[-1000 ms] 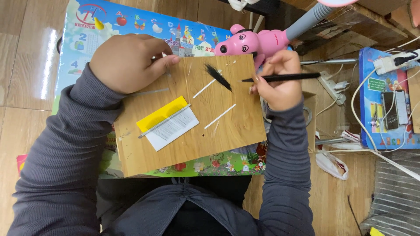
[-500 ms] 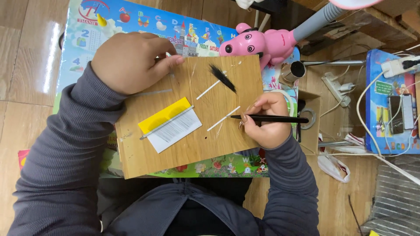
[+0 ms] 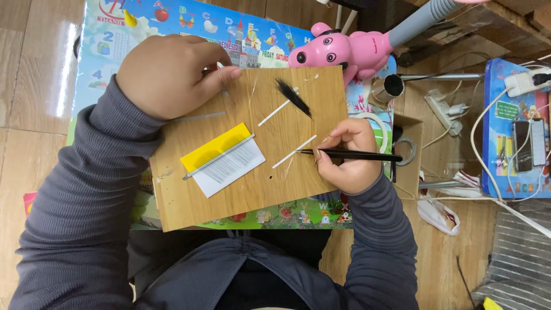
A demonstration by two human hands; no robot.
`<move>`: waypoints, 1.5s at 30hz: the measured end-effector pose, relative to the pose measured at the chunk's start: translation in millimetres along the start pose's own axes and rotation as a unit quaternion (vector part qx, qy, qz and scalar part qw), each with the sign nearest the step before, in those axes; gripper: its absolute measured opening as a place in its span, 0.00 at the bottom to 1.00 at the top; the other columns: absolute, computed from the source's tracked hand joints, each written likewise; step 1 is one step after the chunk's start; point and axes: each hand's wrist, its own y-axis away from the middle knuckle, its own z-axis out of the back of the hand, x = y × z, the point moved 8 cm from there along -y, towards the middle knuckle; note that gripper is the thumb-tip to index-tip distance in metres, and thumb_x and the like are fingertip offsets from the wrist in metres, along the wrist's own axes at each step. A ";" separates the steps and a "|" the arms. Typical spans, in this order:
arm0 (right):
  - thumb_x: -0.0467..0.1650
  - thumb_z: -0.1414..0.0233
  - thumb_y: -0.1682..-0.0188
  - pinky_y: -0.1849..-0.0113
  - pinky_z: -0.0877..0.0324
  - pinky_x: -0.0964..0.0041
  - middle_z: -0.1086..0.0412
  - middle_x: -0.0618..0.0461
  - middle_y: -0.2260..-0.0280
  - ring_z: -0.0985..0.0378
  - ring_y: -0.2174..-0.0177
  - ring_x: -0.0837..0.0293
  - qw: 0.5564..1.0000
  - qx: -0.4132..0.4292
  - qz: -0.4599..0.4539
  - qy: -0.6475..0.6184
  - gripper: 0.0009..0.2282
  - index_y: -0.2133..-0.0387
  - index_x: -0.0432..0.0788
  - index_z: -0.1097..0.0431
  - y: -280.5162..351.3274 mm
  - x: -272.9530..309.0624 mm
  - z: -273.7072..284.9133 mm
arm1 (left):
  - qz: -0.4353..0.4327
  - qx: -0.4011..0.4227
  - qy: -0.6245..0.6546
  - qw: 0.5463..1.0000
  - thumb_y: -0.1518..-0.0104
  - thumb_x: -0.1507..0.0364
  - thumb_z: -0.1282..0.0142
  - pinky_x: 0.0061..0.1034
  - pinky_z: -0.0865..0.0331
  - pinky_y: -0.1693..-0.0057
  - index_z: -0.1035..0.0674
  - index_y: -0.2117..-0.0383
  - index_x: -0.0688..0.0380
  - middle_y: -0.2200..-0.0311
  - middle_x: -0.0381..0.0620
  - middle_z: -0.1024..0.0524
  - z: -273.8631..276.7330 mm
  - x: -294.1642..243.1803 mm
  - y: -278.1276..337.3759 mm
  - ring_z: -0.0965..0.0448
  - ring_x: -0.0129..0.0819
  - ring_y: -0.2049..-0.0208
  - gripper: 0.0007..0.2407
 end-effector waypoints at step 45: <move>0.27 0.41 0.48 0.74 0.27 0.64 0.36 0.48 0.76 0.27 0.80 0.53 0.930 -0.110 -0.020 -0.350 0.16 0.56 0.47 0.45 -20.0 -47.8 14.8 | -0.200 -0.057 -0.232 0.950 0.49 0.73 0.39 0.31 0.39 0.70 0.22 0.85 0.36 0.80 0.31 0.29 -25.3 -189.2 15.7 0.30 0.36 0.74 0.11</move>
